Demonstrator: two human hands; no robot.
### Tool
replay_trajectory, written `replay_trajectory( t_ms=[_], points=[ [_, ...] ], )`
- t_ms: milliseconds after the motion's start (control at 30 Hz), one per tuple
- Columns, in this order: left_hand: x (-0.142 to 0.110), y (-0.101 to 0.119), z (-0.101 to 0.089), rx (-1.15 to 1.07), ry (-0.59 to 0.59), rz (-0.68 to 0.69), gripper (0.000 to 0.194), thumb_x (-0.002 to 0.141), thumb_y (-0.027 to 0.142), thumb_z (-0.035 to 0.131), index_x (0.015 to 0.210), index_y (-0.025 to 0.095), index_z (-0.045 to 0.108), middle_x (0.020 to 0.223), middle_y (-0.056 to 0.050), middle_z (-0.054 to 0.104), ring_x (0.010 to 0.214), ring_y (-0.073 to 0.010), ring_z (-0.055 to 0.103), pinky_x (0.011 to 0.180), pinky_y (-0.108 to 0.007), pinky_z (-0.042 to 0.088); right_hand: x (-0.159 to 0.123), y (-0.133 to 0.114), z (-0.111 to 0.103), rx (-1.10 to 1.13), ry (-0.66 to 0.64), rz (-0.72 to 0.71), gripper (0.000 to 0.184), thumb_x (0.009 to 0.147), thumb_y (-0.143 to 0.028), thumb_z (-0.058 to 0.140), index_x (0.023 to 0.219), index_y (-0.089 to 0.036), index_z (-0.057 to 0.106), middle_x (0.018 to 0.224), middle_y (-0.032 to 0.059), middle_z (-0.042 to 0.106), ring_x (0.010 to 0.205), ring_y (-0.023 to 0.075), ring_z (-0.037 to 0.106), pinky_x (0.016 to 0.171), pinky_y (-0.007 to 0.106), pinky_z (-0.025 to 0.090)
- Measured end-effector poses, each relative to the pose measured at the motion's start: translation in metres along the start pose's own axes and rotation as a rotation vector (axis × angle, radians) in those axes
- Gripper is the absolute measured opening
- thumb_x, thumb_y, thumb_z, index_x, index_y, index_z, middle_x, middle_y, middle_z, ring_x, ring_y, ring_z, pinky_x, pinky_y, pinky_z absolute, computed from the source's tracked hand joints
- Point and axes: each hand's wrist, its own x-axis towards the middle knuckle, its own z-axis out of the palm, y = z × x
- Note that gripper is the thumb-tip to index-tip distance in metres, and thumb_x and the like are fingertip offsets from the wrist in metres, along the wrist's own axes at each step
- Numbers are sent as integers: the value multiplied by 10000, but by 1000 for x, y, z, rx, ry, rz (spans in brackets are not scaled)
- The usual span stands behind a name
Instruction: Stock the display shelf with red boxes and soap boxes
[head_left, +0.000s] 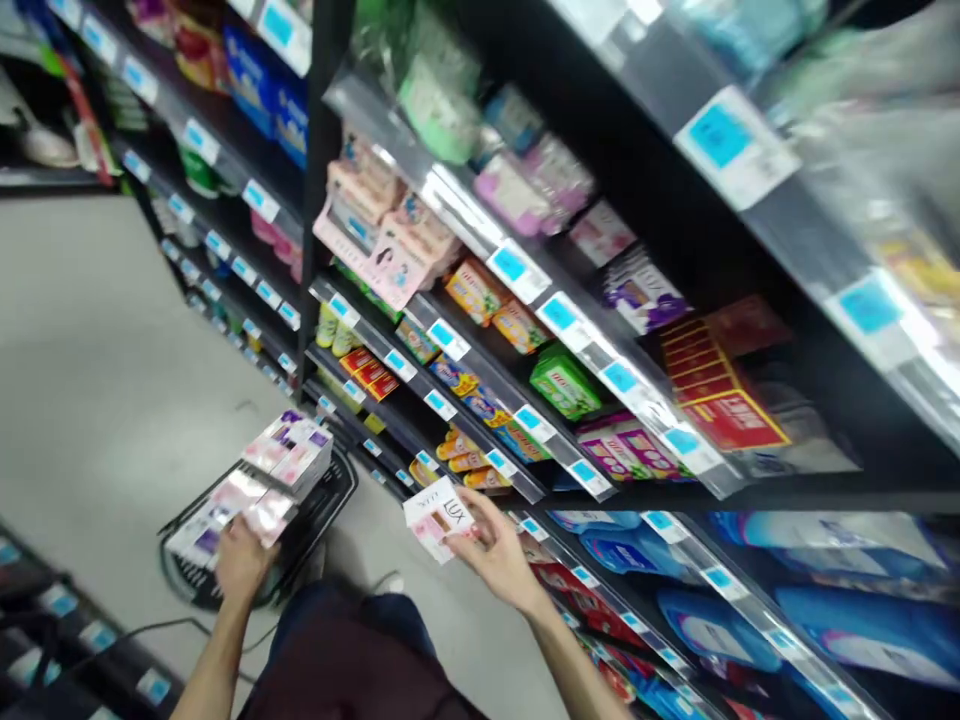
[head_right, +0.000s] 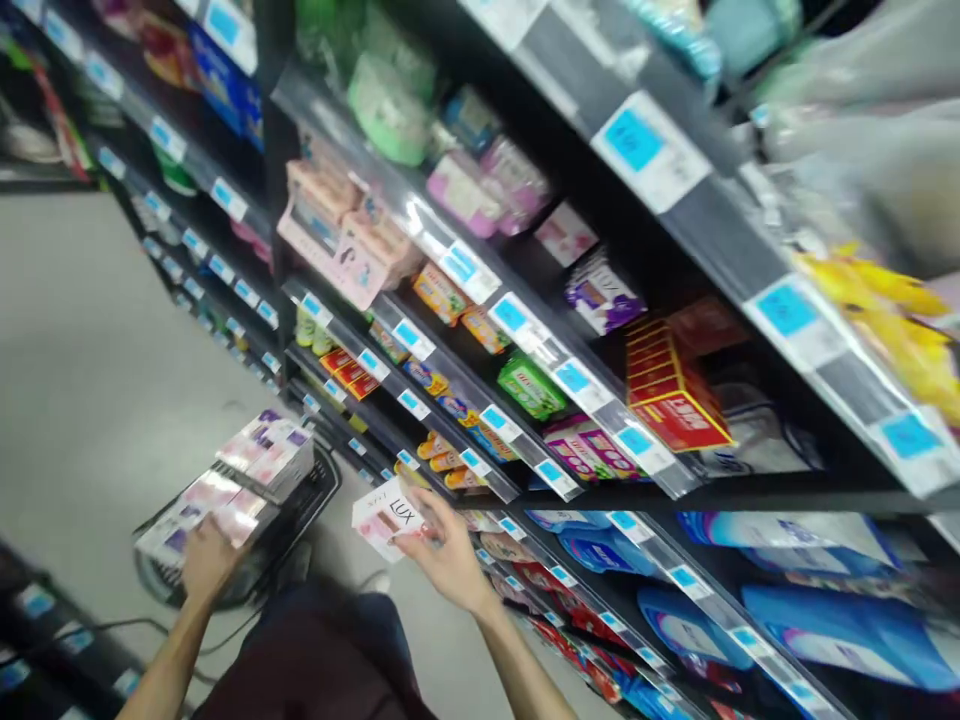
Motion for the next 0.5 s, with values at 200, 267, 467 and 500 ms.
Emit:
replay_trajectory(
  t_ms=[200, 267, 467, 500],
  points=[
    [11, -15, 30, 65, 88, 17, 832, 847, 566, 405, 1466, 26, 272, 1207, -260, 493, 981, -406, 612, 748, -446, 518, 48, -115, -104, -700, 394, -779, 592, 891, -171, 669, 1432, -327, 486, 1262, 97, 615, 1136, 276, 614, 945, 456, 539],
    [11, -16, 32, 75, 100, 17, 834, 862, 615, 313, 1459, 33, 286, 1187, -254, 499, 954, -408, 625, 720, -445, 520, 66, -149, -132, -828, 479, -837, 556, 916, -210, 636, 1437, -291, 460, 1253, 118, 598, 1110, 279, 614, 928, 470, 541],
    [9, -16, 29, 70, 117, 25, 874, 852, 662, 230, 1441, 21, 309, 1163, -272, 514, 907, -413, 655, 676, -448, 522, 131, -214, -182, -1037, 514, -746, 510, 953, -362, 543, 1409, -164, 433, 1348, 171, 538, 1213, 314, 543, 1056, 479, 442],
    [9, -16, 29, 64, 122, 33, 873, 854, 658, 219, 1438, 17, 313, 1160, -277, 516, 900, -416, 658, 673, -450, 522, 144, -219, -188, -1067, 482, -703, 516, 952, -368, 535, 1408, -151, 426, 1367, 175, 528, 1241, 318, 524, 1077, 477, 422]
  ],
)
